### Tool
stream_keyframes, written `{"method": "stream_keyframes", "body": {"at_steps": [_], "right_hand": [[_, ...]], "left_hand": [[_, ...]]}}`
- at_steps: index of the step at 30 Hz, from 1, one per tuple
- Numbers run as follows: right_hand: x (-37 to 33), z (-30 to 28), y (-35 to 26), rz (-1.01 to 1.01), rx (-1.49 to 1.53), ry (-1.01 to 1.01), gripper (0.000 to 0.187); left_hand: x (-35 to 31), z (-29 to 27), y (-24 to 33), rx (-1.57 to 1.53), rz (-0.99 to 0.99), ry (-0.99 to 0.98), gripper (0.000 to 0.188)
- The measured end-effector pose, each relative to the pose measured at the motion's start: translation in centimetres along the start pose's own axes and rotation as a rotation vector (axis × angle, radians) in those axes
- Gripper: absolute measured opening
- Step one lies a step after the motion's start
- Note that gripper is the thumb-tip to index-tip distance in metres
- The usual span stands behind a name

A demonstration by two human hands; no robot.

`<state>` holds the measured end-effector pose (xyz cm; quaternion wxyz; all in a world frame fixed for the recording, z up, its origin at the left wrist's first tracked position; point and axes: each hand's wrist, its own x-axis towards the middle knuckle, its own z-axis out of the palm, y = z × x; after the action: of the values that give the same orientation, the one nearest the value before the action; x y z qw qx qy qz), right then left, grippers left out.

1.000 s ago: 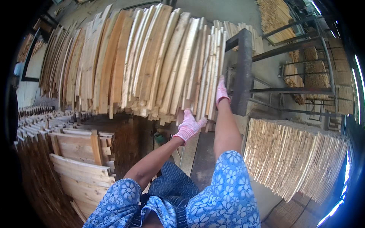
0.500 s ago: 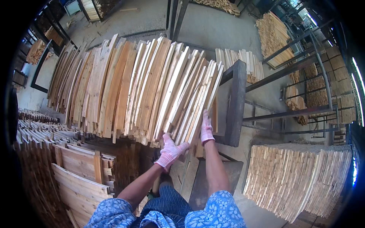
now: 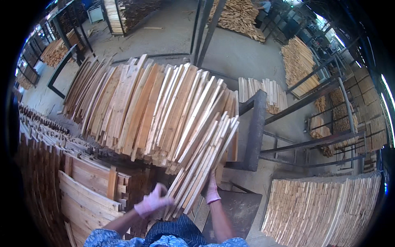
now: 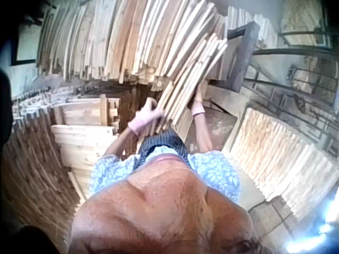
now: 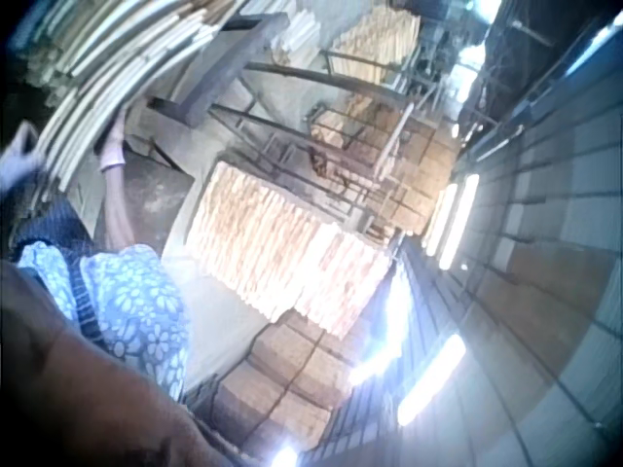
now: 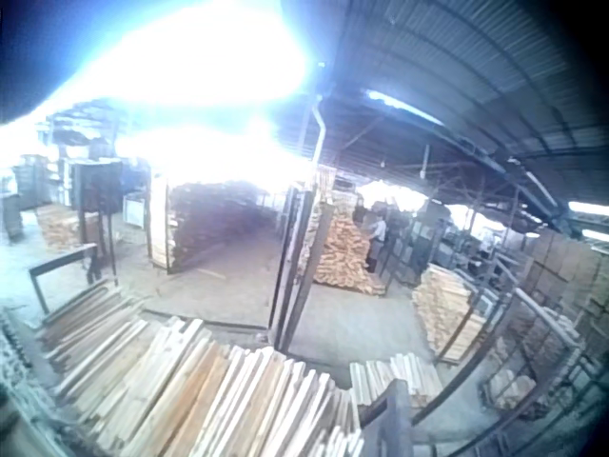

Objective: The person repeatedly picks up stacks of wooden planks from a pile on the floor and places them onto a metal rack. The task involves lifting, carrying, and arranging the lumber in a repetitive cycle within a warehouse environment.

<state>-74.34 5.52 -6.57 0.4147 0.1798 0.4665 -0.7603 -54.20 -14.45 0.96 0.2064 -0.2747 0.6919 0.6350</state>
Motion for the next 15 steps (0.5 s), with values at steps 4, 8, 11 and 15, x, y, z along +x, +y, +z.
{"method": "stream_keyframes", "body": {"at_steps": [4, 8, 11, 15], "right_hand": [[-0.1, 0.1, 0.4, 0.013, -0.079, -0.009, 0.1], [-3.5, 1.5, -1.3, -0.042, -0.085, -0.027, 0.094], [-6.4, 2.5, -0.4, -0.075, -0.099, -0.007, 0.095], [-10.4, 6.8, -0.5, -0.146, -0.183, -0.044, 0.091]], "left_hand": [[5.7, 0.4, 4.9, -0.156, -0.058, -0.201, 0.12], [5.3, 3.7, 4.8, -0.126, 0.009, -0.194, 0.127], [-0.9, 2.5, 8.7, 0.017, -0.052, -0.168, 0.121], [-3.7, 2.6, 5.5, -0.103, 0.142, -0.094, 0.122]]}}
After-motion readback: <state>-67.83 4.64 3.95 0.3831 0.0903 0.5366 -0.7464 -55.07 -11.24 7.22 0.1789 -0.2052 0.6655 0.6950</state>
